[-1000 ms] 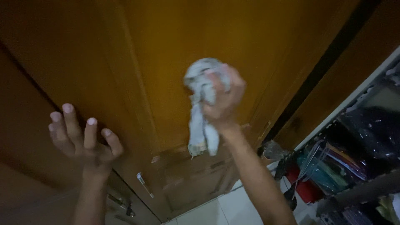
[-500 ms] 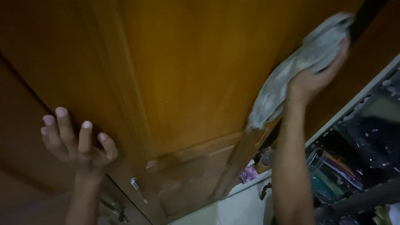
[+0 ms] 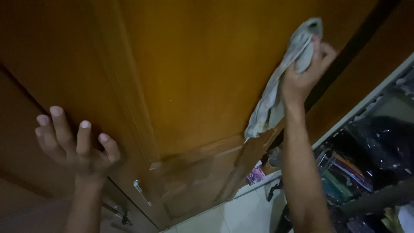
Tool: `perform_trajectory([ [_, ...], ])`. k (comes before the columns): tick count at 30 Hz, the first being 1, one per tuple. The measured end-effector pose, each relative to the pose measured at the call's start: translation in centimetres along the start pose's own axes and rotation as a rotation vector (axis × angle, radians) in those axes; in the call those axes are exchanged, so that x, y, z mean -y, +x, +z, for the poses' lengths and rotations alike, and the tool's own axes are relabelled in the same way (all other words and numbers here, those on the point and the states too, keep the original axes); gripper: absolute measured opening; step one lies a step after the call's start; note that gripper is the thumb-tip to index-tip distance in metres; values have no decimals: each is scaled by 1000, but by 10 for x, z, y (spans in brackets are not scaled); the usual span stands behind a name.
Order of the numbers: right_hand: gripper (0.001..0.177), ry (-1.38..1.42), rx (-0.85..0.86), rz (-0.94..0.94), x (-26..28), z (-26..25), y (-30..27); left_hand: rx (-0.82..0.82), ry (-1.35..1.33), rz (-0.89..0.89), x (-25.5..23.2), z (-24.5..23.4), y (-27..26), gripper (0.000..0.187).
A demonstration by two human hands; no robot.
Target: The person is dusting and wiping a wooden wardrobe cabinet using a duster and a cloth.
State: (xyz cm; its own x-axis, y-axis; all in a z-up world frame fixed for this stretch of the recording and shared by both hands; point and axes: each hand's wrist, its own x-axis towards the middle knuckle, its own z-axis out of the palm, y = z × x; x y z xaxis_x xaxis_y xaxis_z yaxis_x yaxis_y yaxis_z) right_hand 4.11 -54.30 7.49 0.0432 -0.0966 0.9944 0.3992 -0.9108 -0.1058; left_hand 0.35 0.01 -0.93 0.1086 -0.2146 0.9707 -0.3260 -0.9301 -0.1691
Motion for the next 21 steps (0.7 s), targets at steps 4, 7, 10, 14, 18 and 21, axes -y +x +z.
perform_trajectory([
  [4, 57, 50, 66, 144, 3, -11, -31, -31, -4, 20, 1, 3, 4, 49],
  [7, 46, 110, 222, 335, 7, -37, -24, -17, 5, 31, -2, -3, 9, 52],
  [10, 49, 261, 236, 403, 25, -56, 19, -34, 31, 50, 1, 2, 7, 53],
  [14, 59, 221, 75, -104, -59, -57, 71, -72, 37, 27, -4, 6, 11, 53],
  [18, 65, 170, 19, -183, -112, -9, 93, -87, 45, 36, -3, 5, 11, 51],
  [21, 74, 218, 14, -131, -77, 12, 91, -63, 21, 32, -4, 2, 12, 50],
])
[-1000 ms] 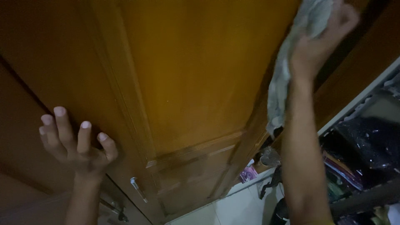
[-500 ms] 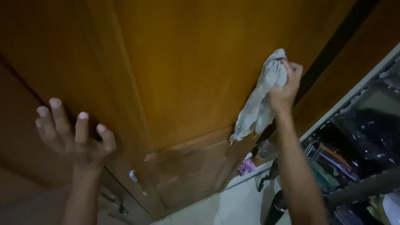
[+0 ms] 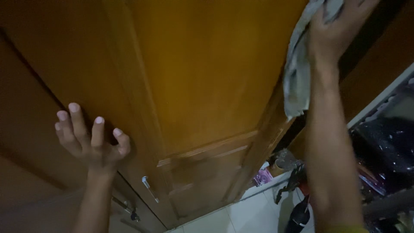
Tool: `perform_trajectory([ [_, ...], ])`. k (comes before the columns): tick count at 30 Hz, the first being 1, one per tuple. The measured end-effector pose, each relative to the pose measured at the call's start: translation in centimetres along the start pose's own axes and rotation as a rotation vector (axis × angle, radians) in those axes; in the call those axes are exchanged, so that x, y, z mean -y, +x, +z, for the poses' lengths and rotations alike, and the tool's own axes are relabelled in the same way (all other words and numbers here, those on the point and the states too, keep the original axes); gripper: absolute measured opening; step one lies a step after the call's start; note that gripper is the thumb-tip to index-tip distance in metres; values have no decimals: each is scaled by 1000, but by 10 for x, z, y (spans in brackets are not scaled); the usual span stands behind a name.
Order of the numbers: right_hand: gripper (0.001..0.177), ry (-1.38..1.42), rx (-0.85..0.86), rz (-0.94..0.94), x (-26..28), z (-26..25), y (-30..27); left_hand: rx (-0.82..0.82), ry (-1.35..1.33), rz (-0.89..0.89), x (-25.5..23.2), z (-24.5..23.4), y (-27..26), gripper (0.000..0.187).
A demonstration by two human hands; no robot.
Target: The person is dusting and wiping a wooden wardrobe cabinet using a duster and a cloth.
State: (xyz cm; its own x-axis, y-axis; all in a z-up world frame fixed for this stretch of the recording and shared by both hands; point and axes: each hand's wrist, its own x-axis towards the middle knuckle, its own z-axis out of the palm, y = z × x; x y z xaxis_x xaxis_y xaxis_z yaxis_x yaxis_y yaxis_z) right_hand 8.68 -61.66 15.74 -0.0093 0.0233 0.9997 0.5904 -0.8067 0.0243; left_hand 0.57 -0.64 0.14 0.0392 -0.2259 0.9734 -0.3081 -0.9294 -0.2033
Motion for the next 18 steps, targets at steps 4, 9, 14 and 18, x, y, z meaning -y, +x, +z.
perform_trajectory([
  [4, 72, -123, -12, -8, 49, 8, -19, 7, 13, -16, 3, 0, -6, 52],
  [9, 63, -399, 43, 91, 76, -10, -70, 33, 6, -23, 7, -3, -7, 53],
  [14, 57, -272, 220, 270, 97, -33, -80, 60, 44, 43, 13, -1, -12, 58],
  [18, 56, -112, 10, 205, 61, -39, -50, 16, 48, 25, 9, 1, -14, 58],
])
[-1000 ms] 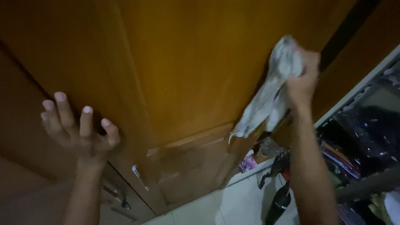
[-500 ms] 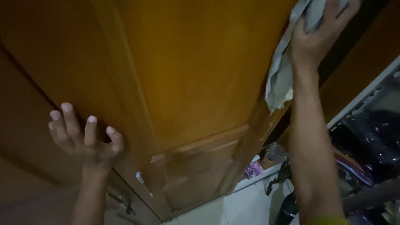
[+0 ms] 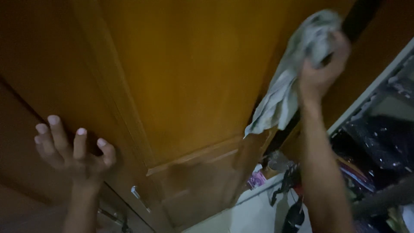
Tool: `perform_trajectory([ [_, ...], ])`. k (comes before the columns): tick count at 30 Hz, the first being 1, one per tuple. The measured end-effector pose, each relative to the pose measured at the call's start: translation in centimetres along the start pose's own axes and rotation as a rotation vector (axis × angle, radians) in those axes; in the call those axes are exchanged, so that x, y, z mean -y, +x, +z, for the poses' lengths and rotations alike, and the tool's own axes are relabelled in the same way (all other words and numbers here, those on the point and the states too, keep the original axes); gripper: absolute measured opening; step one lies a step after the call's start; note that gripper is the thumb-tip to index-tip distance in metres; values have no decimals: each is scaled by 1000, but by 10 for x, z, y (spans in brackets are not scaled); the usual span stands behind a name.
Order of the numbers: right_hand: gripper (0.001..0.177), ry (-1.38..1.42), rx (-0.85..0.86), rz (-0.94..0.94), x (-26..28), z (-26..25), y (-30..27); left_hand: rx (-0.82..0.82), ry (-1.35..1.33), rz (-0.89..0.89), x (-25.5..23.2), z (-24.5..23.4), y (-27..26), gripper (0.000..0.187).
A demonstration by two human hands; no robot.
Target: The person is dusting and wiping a wooden wardrobe cabinet using a duster and a cloth.
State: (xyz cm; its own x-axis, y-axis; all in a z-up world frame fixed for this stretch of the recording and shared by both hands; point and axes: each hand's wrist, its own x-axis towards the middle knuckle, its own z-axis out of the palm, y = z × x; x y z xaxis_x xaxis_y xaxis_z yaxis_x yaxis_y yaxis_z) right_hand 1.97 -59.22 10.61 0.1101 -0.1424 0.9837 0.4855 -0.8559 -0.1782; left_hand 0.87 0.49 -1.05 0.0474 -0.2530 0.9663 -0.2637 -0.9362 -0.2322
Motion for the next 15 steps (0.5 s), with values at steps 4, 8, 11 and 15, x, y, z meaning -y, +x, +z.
perform_trajectory([
  [4, 61, 53, -163, -175, -11, 6, 60, 31, 1, -50, -4, -3, -1, 55],
  [8, 62, -27, -144, -106, -51, 31, 59, -37, -37, -55, -6, 3, 2, 49],
  [11, 69, -89, -115, -44, -37, 34, 9, 9, -9, -61, -7, 2, 1, 52],
  [15, 63, -101, 9, 38, -19, 13, -63, 19, -8, -53, -9, -3, 5, 53],
])
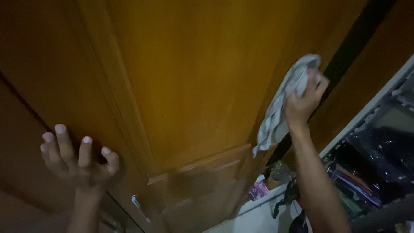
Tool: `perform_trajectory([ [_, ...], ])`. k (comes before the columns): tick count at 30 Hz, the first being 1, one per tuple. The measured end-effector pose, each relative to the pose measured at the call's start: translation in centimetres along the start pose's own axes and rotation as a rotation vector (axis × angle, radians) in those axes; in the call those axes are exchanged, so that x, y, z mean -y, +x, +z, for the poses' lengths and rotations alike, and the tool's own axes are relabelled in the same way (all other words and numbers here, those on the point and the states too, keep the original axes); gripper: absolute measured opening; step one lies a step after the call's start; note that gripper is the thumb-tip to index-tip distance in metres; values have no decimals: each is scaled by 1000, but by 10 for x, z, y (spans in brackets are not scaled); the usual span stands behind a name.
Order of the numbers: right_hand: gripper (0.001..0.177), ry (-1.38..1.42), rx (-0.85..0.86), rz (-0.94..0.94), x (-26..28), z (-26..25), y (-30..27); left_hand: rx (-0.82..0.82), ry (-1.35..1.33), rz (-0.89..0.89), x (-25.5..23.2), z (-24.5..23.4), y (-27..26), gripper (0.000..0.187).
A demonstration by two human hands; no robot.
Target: The person is dusting and wiping a wooden wardrobe cabinet using a duster and a cloth.
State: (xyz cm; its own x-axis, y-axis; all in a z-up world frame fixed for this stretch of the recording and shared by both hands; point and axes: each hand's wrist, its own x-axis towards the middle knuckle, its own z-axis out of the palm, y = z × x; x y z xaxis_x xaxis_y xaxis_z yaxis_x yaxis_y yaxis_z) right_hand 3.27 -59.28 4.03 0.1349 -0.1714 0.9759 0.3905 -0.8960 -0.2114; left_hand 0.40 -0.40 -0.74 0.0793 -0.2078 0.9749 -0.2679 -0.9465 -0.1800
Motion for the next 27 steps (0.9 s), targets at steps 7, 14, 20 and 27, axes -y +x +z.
perform_trajectory([
  [7, 58, 2, 349, 261, 14, -57, -35, -33, 8, -1, -6, 1, 10, 47],
  [14, 85, 1007, 188, 863, 82, -83, 31, -44, 26, -9, -3, 8, 1, 41],
  [20, 78, 751, 102, 378, 87, -53, 71, -41, 16, -15, -6, 8, 5, 41],
  [27, 71, 368, 15, -79, 83, 23, 114, -70, 17, 3, -4, 13, 4, 39],
])
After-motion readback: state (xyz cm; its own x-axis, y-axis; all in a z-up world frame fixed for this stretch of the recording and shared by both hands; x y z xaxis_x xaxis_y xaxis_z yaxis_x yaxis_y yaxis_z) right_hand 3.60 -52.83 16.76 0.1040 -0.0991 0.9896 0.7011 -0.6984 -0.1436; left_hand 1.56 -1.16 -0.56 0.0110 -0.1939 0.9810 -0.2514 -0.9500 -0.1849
